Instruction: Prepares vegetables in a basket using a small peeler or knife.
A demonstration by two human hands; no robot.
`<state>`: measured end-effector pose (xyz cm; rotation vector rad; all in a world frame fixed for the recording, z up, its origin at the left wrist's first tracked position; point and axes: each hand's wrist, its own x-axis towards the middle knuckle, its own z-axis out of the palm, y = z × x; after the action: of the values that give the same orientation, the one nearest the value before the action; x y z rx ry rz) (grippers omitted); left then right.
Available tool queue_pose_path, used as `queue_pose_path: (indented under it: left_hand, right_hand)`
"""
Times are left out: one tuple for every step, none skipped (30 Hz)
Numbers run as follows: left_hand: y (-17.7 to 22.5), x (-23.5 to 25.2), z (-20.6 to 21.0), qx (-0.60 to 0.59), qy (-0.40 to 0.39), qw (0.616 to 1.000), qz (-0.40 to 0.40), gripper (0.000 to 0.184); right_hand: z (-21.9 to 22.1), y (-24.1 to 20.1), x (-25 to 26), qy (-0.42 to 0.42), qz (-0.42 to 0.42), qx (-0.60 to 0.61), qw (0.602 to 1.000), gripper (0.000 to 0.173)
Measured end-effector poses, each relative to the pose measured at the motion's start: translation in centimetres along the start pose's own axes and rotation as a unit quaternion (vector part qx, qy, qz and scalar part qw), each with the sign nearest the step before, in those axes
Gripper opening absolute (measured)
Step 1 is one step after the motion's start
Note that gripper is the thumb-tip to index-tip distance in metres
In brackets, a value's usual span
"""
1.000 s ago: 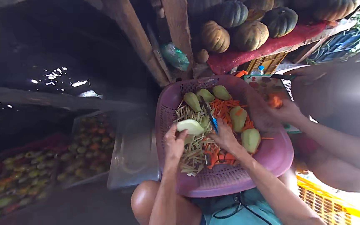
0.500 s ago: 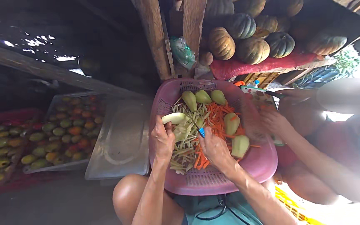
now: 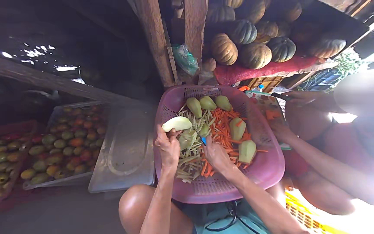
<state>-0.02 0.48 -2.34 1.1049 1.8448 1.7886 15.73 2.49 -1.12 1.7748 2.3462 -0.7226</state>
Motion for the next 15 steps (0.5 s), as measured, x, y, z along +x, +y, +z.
queue_pose_path:
  left_hand:
    - [-0.1, 0.1, -0.1, -0.012, 0.009, 1.0, -0.007, 0.033]
    - [-0.1, 0.2, -0.2, -0.009, 0.012, 1.0, -0.014, 0.034]
    - [-0.1, 0.1, -0.1, 0.008, 0.009, 1.0, -0.018, 0.034]
    - [-0.2, -0.1, 0.0, 0.03, 0.003, 0.999, -0.016, 0.034]
    - [-0.3, -0.4, 0.1, 0.05, -0.004, 0.999, -0.01, 0.034]
    - [-0.2, -0.5, 0.2, 0.059, -0.007, 0.998, -0.004, 0.034]
    - [-0.2, -0.6, 0.3, 0.05, -0.006, 0.999, 0.002, 0.034]
    - [-0.2, -0.6, 0.4, 0.027, 0.001, 1.0, 0.006, 0.034]
    - [-0.1, -0.5, 0.5, -0.006, 0.008, 1.0, 0.003, 0.035]
    - [0.1, -0.4, 0.5, -0.035, 0.014, 0.999, -0.002, 0.038]
    - [0.2, -0.3, 0.5, -0.049, 0.019, 0.999, -0.004, 0.039]
    - [0.2, -0.2, 0.6, -0.049, 0.02, 0.999, -0.005, 0.04]
    - [0.1, -0.4, 0.7, -0.034, 0.015, 0.999, -0.005, 0.039]
    - [-0.1, -0.7, 0.9, -0.009, 0.006, 1.0, -0.004, 0.037]
    - [-0.2, -1.0, 0.9, 0.021, -0.002, 1.0, -0.001, 0.036]
  right_hand:
    - [0.2, 0.1, 0.1, -0.015, 0.012, 0.002, 1.0, 0.044]
    - [0.0, -0.1, -0.1, -0.008, 0.012, 0.007, 1.0, 0.043]
    - [-0.3, -0.3, -0.5, 0.021, -0.002, 0.018, 1.0, 0.043]
    - [-0.6, -0.7, -0.9, 0.063, -0.027, 0.032, 0.997, 0.042]
    - [-0.9, -1.1, -1.1, 0.098, -0.052, 0.043, 0.993, 0.041]
    - [-1.2, -1.4, -1.1, 0.114, -0.065, 0.046, 0.99, 0.041]
    - [-1.3, -1.6, -0.9, 0.097, -0.06, 0.045, 0.993, 0.041]
    - [-1.0, -1.3, -0.5, 0.061, -0.043, 0.044, 0.996, 0.042]
    - [-0.5, -0.8, 0.0, 0.02, -0.019, 0.045, 0.999, 0.042]
    - [0.0, -0.1, 0.5, -0.015, 0.004, 0.047, 0.999, 0.042]
    - [0.4, 0.4, 0.7, -0.031, 0.019, 0.051, 0.998, 0.042]
    - [0.2, 0.6, 0.6, -0.033, 0.022, 0.058, 0.998, 0.042]
    - [-0.4, 0.5, 0.1, -0.021, 0.013, 0.068, 0.997, 0.042]
    - [-1.2, 0.1, -0.5, 0.0, -0.005, 0.08, 0.997, 0.042]
    - [-1.9, -0.4, -1.0, 0.022, -0.028, 0.088, 0.995, 0.042]
